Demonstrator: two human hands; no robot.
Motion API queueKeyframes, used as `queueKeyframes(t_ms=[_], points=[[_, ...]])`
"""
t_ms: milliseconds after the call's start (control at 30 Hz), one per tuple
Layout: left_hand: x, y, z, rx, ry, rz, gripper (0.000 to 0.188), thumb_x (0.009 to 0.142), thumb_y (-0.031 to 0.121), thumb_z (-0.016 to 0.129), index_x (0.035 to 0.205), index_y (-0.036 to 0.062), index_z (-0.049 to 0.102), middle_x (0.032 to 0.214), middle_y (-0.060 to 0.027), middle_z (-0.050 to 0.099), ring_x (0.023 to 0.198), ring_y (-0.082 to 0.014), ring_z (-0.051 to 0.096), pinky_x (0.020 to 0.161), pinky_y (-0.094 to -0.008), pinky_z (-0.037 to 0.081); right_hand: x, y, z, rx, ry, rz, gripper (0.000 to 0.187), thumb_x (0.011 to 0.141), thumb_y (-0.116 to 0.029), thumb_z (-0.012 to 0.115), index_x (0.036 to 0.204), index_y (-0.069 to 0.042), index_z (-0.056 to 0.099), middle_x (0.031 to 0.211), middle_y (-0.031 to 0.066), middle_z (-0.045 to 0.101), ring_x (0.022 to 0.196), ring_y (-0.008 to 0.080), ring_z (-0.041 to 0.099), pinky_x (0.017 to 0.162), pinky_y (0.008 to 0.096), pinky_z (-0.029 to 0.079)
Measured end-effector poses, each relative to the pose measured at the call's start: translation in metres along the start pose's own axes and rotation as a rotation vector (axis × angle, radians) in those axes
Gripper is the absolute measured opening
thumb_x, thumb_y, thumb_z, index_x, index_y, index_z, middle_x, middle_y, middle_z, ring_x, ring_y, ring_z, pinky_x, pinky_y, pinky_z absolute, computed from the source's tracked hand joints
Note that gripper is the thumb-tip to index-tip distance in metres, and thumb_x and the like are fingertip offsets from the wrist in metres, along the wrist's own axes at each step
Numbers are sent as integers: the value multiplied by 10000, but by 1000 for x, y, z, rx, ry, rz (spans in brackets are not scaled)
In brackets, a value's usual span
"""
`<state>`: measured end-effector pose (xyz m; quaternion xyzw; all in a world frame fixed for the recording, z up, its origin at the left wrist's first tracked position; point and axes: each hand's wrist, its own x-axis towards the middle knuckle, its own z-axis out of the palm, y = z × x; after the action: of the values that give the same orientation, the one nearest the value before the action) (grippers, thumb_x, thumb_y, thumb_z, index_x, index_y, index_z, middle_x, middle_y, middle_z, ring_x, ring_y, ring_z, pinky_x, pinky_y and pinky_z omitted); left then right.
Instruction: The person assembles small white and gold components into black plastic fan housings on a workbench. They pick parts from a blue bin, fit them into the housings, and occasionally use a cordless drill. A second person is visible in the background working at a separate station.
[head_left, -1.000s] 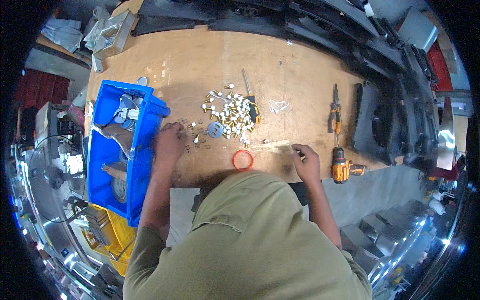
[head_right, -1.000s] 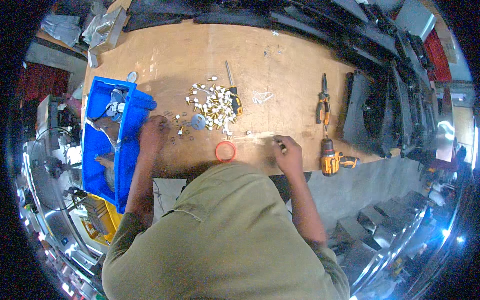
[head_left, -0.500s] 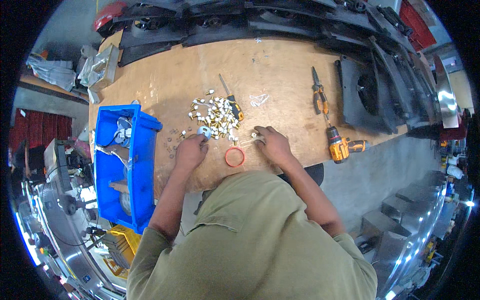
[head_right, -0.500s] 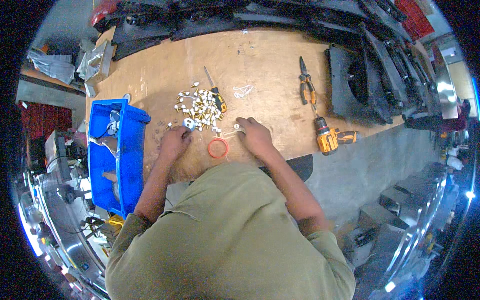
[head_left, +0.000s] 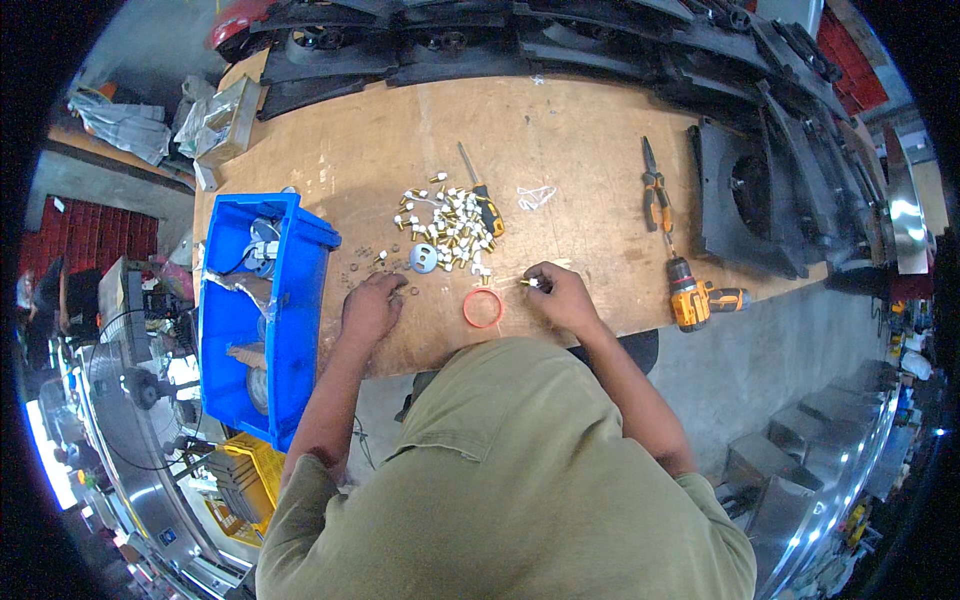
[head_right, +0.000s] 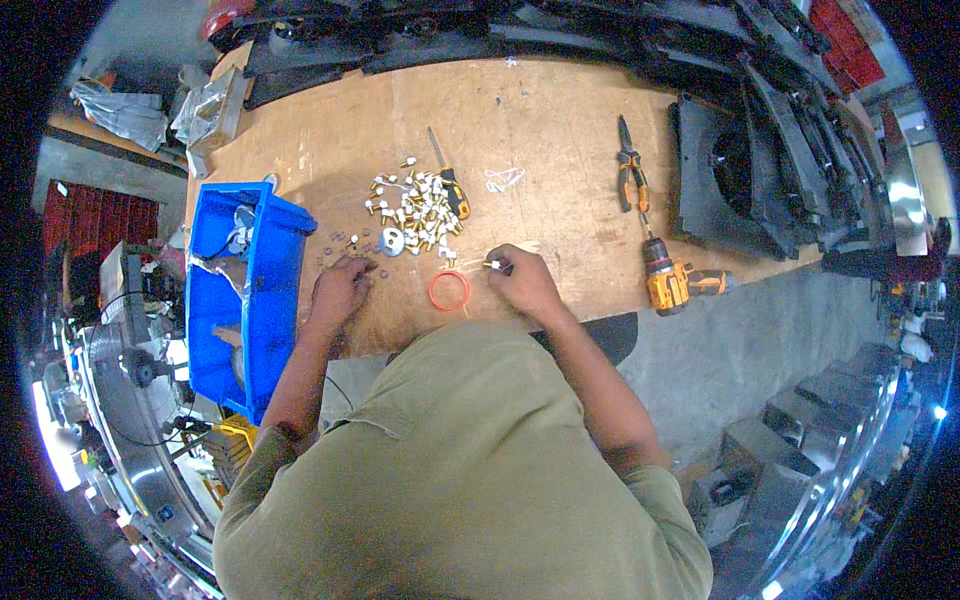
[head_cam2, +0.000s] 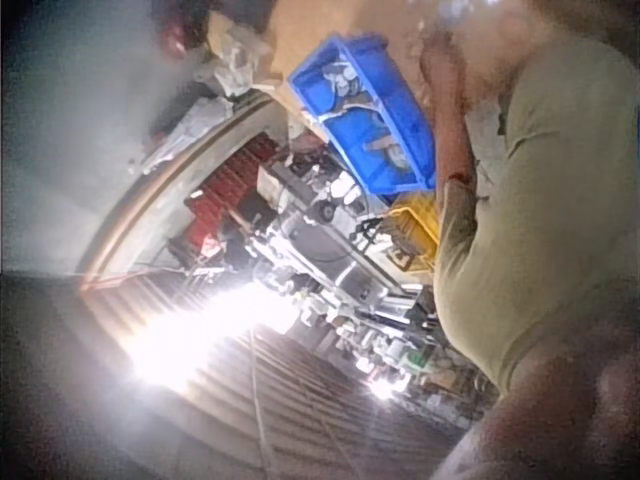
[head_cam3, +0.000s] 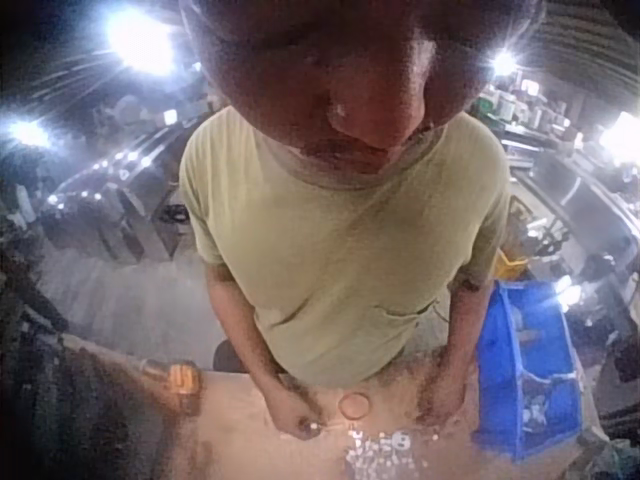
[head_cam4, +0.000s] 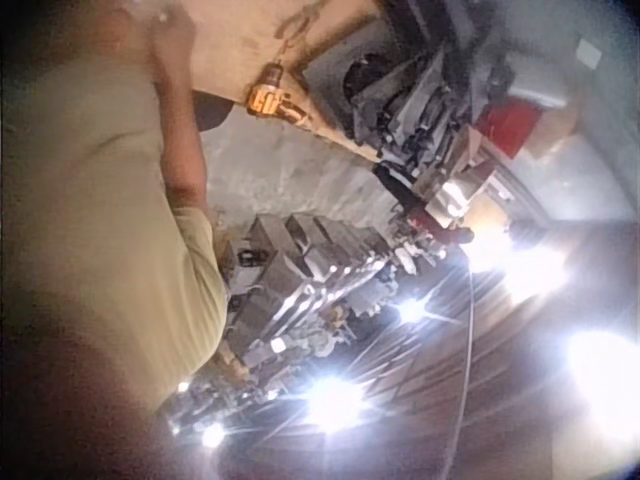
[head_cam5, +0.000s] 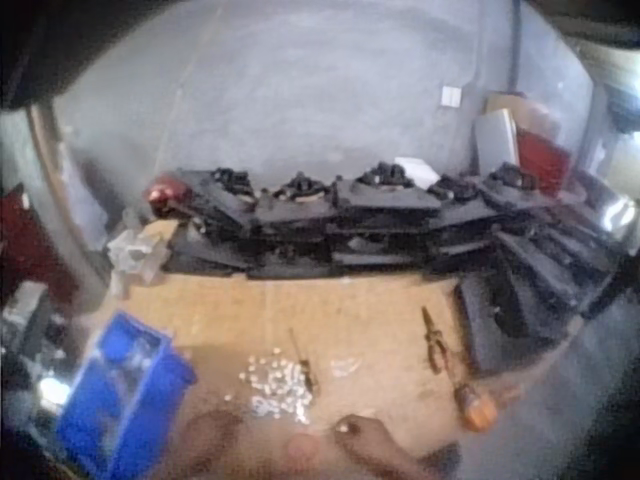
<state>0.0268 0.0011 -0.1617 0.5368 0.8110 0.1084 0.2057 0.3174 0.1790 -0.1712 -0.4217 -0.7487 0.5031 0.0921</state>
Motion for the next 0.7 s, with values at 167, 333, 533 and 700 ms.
queueKeyframes(t_ms=[167,333,533,700], points=[[5,30,-3,37,-48,-18,321,815,195,688,1125,118,660,1087,-136,644,964,-339,638,834,-448,519,-4,-7,-3,154,-45,-5,284,813,-146,714,1064,-22,670,918,121,702,798,188,650,734,336,529],[-2,80,-15,-418,-14,-56,317,825,219,725,1096,58,686,983,-135,691,854,-247,683,785,-359,543,-10,-29,-6,386,-151,48,318,823,-136,719,1100,3,645,992,129,694,887,192,661,778,331,532],[27,139,0,-902,-220,-66,221,848,137,722,993,-21,669,856,-84,695,728,-152,639,663,-276,518,-28,-60,-25,333,-145,-112,279,857,-156,701,1082,-17,613,937,112,698,888,182,674,800,349,531],[59,166,10,-1250,-621,-23,144,883,131,695,964,27,635,791,-31,657,632,-102,574,572,-243,471,-54,-56,-60,45,62,-222,285,885,-234,665,1108,-63,618,934,180,695,859,332,691,770,413,536]])
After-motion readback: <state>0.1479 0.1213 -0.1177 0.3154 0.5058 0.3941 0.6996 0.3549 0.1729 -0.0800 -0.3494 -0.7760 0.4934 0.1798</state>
